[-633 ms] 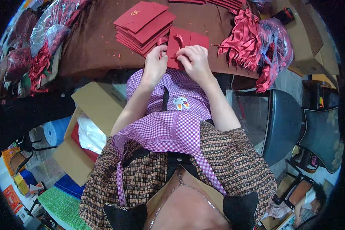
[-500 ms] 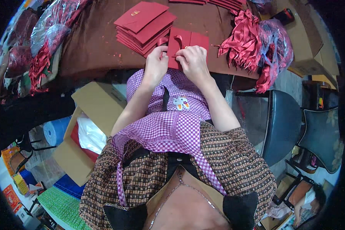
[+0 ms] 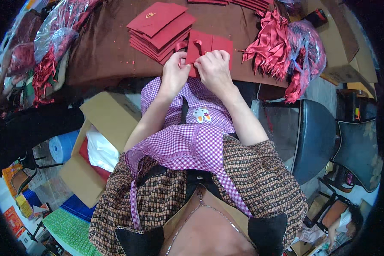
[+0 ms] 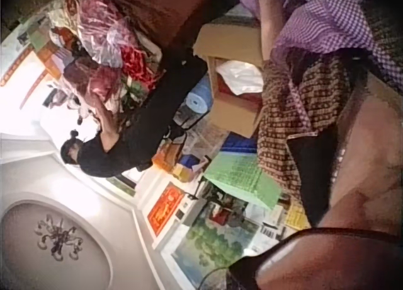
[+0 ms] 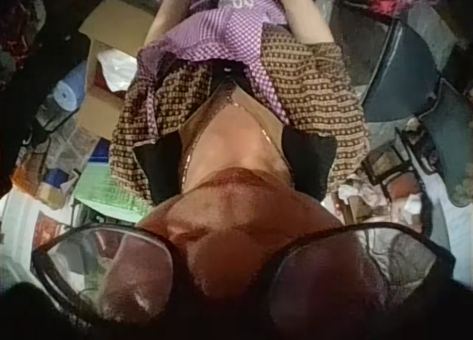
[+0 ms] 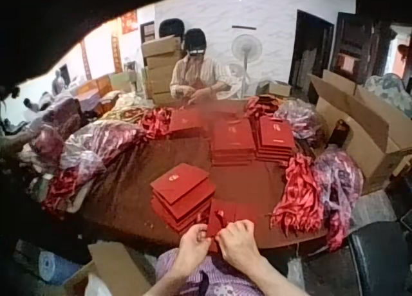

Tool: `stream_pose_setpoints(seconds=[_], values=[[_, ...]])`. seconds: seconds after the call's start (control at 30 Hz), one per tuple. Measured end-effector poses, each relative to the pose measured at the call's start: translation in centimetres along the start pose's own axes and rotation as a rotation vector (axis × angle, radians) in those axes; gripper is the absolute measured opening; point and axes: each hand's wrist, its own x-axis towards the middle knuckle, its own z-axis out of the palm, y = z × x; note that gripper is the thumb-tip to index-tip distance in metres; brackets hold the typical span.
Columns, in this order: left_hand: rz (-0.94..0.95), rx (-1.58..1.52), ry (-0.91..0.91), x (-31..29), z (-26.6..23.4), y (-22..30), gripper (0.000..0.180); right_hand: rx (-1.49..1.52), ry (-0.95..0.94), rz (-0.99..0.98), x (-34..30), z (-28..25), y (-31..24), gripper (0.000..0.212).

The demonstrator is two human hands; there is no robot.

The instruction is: The person picks up a red envelope and threads a red ribbon through its pre-cut holes. They tie the ribbon into a bow on the front and place the finished item onto a stack before repeating the process.

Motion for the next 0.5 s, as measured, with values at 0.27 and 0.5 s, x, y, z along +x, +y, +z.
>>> stream_pose_setpoints(seconds=[0.27, 0.5], values=[[0.051, 0.07, 0.075, -0.3, 0.2, 1.0, 0.03, -0.065, -0.038, -0.119, 1.1, -0.4, -0.2, 0.01], [0.226, 0.291, 0.161, -0.4, 1.1, 2.2, 0.023, -0.208, -0.01, -0.134, 1.5, -0.7, -1.4, 0.009]])
